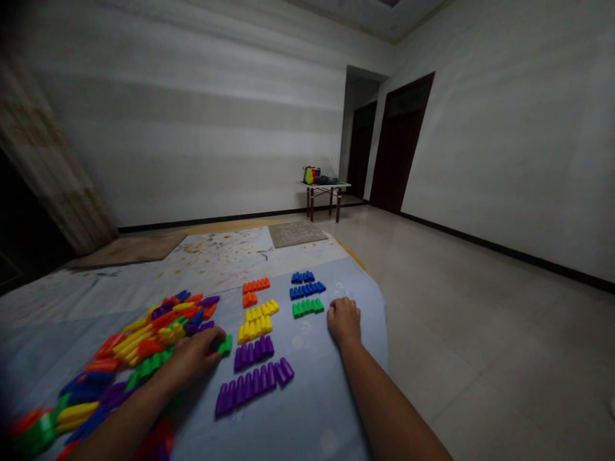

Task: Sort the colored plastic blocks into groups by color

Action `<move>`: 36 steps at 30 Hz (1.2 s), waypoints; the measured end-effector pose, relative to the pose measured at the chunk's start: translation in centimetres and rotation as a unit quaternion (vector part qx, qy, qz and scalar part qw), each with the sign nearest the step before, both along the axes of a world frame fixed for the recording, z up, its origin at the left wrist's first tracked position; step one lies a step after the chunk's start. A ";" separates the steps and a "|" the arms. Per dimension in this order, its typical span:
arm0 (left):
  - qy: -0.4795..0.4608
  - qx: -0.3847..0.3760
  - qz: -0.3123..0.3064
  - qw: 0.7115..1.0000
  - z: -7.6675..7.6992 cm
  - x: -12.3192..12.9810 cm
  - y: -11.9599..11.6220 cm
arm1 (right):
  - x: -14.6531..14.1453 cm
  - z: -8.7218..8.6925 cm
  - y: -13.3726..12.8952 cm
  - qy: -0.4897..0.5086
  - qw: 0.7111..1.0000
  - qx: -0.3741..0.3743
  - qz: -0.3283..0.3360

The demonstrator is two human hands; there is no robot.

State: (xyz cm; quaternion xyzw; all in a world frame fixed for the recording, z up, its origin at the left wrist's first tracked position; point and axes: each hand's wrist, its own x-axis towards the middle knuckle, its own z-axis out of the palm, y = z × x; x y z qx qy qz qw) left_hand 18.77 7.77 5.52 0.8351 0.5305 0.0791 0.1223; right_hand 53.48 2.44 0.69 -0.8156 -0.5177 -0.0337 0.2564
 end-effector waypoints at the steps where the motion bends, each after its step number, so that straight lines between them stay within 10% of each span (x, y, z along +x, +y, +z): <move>1: -0.012 0.002 0.003 1.000 -0.1 0.0 0.2 | 0.0 0.0 0.0 0.001 1.000 0.002 0.000; 10: -0.002 0.059 -0.026 0.998 3.1 7.8 0.7 | 0.0 -0.2 0.2 0.020 1.000 0.011 0.002; 17: 0.044 0.067 -0.074 0.994 2.3 13.9 1.7 | 0.0 -0.4 0.1 0.026 0.999 0.034 0.010; 36: 0.089 0.061 -0.075 0.991 1.5 17.4 1.8 | -0.1 -0.5 0.3 0.034 0.999 0.036 0.001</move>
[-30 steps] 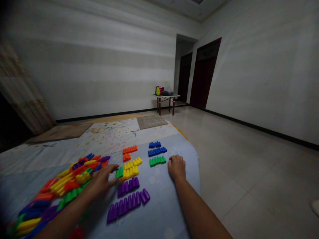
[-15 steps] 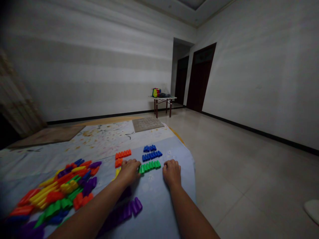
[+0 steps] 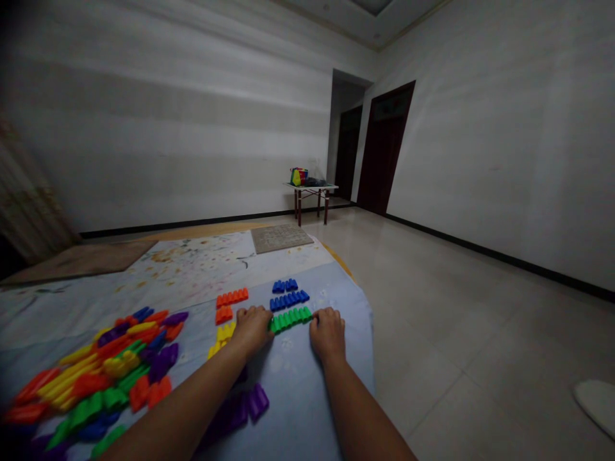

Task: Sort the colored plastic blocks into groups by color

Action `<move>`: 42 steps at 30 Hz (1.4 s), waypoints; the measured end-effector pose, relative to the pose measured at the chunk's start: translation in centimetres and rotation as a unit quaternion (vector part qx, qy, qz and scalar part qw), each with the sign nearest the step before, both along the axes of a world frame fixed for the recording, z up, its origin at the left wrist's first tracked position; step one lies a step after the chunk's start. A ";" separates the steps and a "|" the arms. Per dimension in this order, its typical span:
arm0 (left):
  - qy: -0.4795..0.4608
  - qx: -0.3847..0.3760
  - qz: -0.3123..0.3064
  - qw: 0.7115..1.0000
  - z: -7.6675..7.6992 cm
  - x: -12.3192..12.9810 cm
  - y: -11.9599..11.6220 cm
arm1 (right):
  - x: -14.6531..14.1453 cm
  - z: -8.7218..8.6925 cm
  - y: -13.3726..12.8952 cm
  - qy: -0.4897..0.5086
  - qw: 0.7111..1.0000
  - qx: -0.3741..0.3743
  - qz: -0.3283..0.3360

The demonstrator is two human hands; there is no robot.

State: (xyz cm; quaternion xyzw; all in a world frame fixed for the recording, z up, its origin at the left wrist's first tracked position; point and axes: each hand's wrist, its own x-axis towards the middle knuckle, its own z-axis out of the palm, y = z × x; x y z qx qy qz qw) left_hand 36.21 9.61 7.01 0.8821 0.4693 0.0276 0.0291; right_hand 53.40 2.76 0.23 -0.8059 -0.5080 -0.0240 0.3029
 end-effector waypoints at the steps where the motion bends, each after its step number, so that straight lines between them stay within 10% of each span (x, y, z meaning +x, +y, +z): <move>1: -0.006 0.001 0.000 1.000 -0.1 0.2 0.0 | 0.0 -0.1 0.0 -0.001 1.000 0.002 -0.002; 12: -0.116 0.024 0.028 0.993 0.6 -2.2 -0.1 | 0.9 -1.1 0.5 0.003 0.999 0.052 -0.014; 19: -0.179 0.074 0.137 0.972 4.5 -13.4 0.6 | 1.0 -1.3 0.4 -0.014 0.999 0.033 -0.007; 27: -0.179 0.065 0.233 0.954 1.7 -24.7 -2.5 | 2.0 -2.4 0.7 -0.029 0.998 0.048 -0.015; 42: -0.135 0.074 0.219 0.963 -0.5 -25.5 -6.7 | 2.4 -2.2 0.5 -0.048 0.999 -0.005 -0.008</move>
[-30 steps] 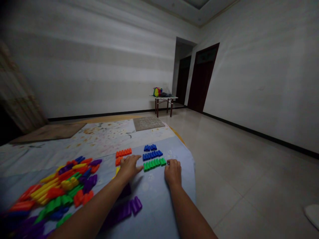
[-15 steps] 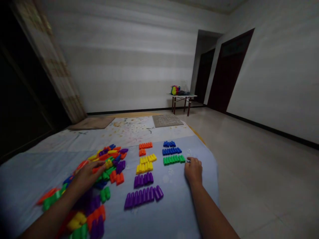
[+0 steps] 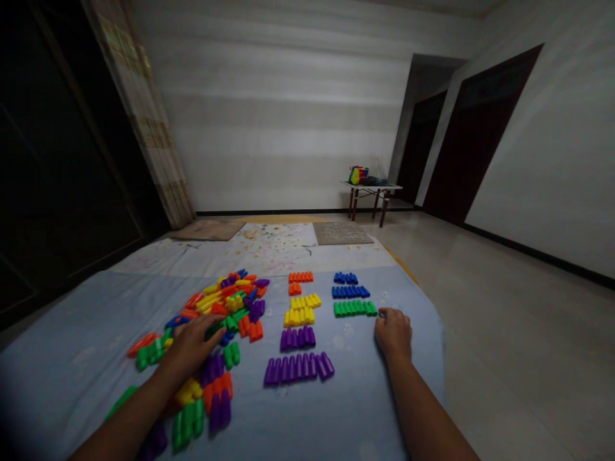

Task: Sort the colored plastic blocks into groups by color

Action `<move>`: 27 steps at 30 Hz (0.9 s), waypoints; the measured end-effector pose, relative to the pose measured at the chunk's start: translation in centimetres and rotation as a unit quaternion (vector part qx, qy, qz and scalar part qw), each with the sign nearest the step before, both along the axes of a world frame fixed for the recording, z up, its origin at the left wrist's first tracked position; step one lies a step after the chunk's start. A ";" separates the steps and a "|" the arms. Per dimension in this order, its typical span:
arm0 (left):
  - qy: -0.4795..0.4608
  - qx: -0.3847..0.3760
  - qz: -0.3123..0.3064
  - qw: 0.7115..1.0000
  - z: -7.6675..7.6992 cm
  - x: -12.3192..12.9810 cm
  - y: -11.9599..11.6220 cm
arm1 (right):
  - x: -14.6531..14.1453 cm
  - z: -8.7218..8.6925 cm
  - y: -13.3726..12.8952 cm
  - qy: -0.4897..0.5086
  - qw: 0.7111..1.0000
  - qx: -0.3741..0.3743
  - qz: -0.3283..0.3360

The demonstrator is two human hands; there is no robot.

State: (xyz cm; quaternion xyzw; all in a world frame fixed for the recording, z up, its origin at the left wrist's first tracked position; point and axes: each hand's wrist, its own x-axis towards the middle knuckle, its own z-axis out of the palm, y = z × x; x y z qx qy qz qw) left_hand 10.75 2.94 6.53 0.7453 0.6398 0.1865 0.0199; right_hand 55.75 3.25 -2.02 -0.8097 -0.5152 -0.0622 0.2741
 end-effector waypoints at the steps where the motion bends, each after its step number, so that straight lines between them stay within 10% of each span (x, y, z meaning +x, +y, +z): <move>1: 0.005 0.002 -0.012 1.000 0.0 0.4 0.1 | 0.0 0.0 0.0 -0.001 1.000 0.002 0.001; 9: 0.071 -0.021 -0.110 0.991 0.1 3.2 1.2 | -0.3 0.4 -0.1 -0.005 1.000 0.006 0.001; 21: 0.011 -0.014 -0.015 1.000 2.3 4.4 -0.7 | -0.2 0.4 -0.2 0.000 1.000 0.002 0.006; 27: 0.061 -0.041 -0.022 0.997 0.9 5.3 -2.1 | -0.1 0.4 -0.2 -0.008 1.000 0.005 0.006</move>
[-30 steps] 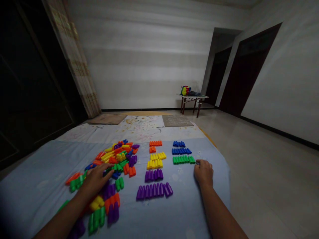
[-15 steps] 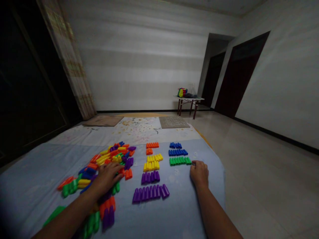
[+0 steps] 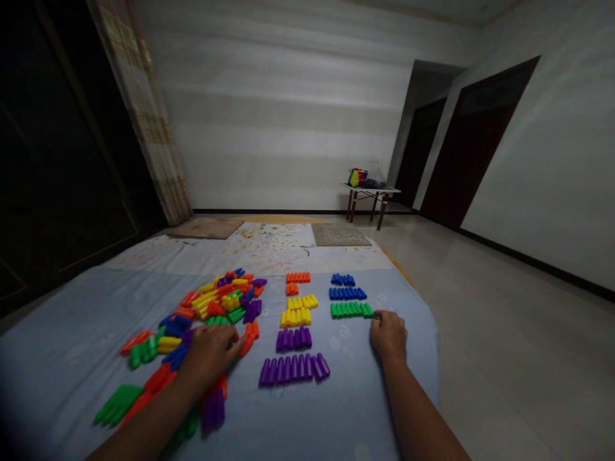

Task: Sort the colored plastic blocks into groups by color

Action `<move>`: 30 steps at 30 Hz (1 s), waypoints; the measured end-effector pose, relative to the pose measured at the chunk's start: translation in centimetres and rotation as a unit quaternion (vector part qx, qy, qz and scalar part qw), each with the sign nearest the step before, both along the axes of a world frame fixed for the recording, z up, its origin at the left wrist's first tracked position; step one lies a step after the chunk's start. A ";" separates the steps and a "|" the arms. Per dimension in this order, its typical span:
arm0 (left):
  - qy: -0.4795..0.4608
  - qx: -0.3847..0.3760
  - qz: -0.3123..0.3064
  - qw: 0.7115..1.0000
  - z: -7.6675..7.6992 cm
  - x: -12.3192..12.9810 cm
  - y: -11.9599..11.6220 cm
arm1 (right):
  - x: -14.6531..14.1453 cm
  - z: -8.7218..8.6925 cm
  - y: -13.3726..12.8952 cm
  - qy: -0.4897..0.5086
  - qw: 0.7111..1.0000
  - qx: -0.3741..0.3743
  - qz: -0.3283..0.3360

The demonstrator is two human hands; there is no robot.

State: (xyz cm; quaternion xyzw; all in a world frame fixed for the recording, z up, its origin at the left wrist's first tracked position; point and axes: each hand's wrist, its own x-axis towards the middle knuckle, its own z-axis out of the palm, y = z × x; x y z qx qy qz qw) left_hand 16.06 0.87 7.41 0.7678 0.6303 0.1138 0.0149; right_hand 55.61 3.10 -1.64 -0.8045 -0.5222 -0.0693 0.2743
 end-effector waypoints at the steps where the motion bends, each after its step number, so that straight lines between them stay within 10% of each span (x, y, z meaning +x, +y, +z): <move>1: 0.007 0.010 -0.001 1.000 -0.4 0.0 -0.1 | 0.0 0.0 0.0 -0.001 1.000 0.002 0.003; 21: -0.018 0.019 -0.066 0.997 -3.1 -1.0 -0.2 | 0.7 -0.8 0.2 0.090 0.990 0.107 0.030; 30: -0.044 0.033 -0.082 0.995 -3.4 -1.2 -0.4 | -0.1 3.5 0.4 0.287 0.933 0.216 -0.002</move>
